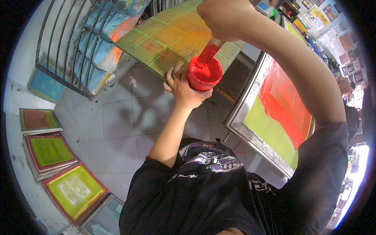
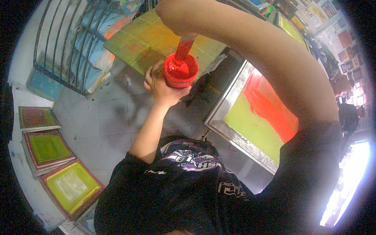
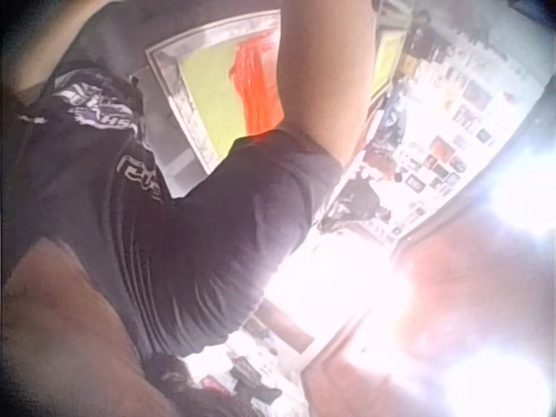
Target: The person scoops red ink from a container with a metal spatula and spreads it evenly across a screen printing frame. The person repeatedly dips the spatula into the ink and smooths the ink over the screen surface.
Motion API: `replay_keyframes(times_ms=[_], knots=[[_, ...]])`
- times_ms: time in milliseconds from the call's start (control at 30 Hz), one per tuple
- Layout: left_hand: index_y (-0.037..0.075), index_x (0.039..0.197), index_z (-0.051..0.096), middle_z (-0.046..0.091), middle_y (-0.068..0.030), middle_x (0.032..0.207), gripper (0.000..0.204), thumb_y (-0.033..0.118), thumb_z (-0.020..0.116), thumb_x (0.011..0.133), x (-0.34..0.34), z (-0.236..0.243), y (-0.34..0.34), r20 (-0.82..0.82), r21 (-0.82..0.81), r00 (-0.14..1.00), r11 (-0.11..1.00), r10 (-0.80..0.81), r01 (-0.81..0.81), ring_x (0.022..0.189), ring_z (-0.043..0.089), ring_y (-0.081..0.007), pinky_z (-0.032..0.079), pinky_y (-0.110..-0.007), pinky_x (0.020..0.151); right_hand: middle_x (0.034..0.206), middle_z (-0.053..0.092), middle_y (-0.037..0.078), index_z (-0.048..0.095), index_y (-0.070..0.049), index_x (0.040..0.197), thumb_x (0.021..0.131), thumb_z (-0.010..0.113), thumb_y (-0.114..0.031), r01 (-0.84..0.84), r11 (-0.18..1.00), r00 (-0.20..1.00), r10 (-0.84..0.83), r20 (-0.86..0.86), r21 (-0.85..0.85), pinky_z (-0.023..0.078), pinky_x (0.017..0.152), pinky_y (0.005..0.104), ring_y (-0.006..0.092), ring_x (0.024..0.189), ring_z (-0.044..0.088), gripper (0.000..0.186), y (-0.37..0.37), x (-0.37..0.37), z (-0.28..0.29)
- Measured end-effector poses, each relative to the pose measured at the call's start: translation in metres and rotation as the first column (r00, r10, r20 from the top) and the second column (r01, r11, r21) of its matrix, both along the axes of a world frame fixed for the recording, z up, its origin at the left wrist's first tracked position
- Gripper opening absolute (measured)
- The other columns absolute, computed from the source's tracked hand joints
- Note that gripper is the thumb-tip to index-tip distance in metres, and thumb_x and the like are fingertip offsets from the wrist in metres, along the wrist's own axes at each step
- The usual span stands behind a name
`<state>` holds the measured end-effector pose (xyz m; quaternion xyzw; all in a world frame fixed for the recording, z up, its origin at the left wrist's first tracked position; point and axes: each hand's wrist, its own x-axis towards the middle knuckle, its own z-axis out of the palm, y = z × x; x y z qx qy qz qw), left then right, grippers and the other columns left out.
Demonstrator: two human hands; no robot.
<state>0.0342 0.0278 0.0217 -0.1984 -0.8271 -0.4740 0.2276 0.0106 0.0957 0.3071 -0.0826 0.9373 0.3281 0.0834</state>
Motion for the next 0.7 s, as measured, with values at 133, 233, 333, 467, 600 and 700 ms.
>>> replay_keyframes(times_ms=[133, 233, 333, 467, 600, 700], knots=[[0.017, 0.127, 0.052, 0.039, -0.0142, 0.134, 0.097, 0.054, 0.082, 0.043, -0.006, -0.013, -0.001, -0.079, -0.027, 0.997, 0.999, 0.022, -0.024, 0.131, 0.025, -0.0372, 0.016, -0.061, 0.100, 0.090, 0.071, 0.010, 0.073, -0.009, 0.086, 0.074, 0.071, -0.019, -0.137, 0.990, 0.990, 0.137, 0.014, 0.044, 0.053, 0.070, 0.0360, 0.0251, 0.087, 0.068, 0.016, -0.011, -0.007, -0.004], [0.016, 0.128, 0.051, 0.040, -0.0133, 0.133, 0.099, 0.062, 0.078, 0.045, -0.007, -0.015, -0.001, -0.111, -0.058, 0.993, 0.997, 0.036, -0.043, 0.130, 0.026, -0.0367, 0.017, -0.059, 0.100, 0.089, 0.071, 0.008, 0.073, -0.010, 0.085, 0.074, 0.070, -0.019, -0.220, 0.975, 0.975, 0.220, 0.030, 0.009, 0.053, 0.069, 0.0360, 0.0245, 0.086, 0.069, 0.014, -0.013, -0.004, -0.005], [0.016, 0.128, 0.050, 0.042, -0.0117, 0.131, 0.102, 0.074, 0.073, 0.048, -0.008, -0.016, -0.002, -0.143, -0.130, 0.988, 0.988, 0.063, -0.082, 0.128, 0.028, -0.0356, 0.019, -0.057, 0.099, 0.086, 0.071, 0.008, 0.073, -0.010, 0.083, 0.076, 0.067, -0.017, -0.315, 0.948, 0.947, 0.317, 0.045, -0.033, 0.053, 0.067, 0.0363, 0.0243, 0.085, 0.069, 0.012, -0.012, -0.001, -0.003], [0.016, 0.128, 0.048, 0.041, -0.0114, 0.132, 0.102, 0.071, 0.075, 0.047, -0.008, -0.015, -0.003, -0.135, -0.141, 0.989, 0.987, 0.054, -0.073, 0.128, 0.028, -0.0359, 0.020, -0.058, 0.098, 0.082, 0.070, 0.008, 0.072, -0.010, 0.080, 0.078, 0.062, -0.016, -0.418, 0.903, 0.906, 0.423, 0.030, -0.095, 0.053, 0.065, 0.0367, 0.0248, 0.081, 0.069, 0.012, -0.006, 0.001, -0.005], [0.015, 0.128, 0.046, 0.041, -0.0113, 0.132, 0.102, 0.064, 0.079, 0.046, -0.009, -0.016, -0.004, -0.155, -0.137, 0.987, 0.988, 0.047, -0.068, 0.128, 0.029, -0.0362, 0.021, -0.057, 0.099, 0.077, 0.069, 0.008, 0.071, -0.010, 0.076, 0.076, 0.060, -0.015, -0.430, 0.902, 0.902, 0.431, 0.017, -0.039, 0.053, 0.061, 0.0375, 0.0275, 0.074, 0.068, 0.013, -0.003, 0.004, -0.011], [0.018, 0.122, 0.056, 0.037, -0.0122, 0.134, 0.094, 0.053, 0.083, 0.040, -0.007, -0.008, -0.004, -0.093, -0.086, 0.996, 0.996, -0.001, -0.007, 0.129, 0.025, -0.0359, 0.018, -0.061, 0.099, 0.073, 0.068, 0.009, 0.070, -0.009, 0.072, 0.072, 0.060, -0.015, -0.539, 0.842, 0.841, 0.540, 0.044, -0.033, 0.052, 0.058, 0.0386, 0.0300, 0.069, 0.067, 0.012, 0.009, 0.006, -0.013]])
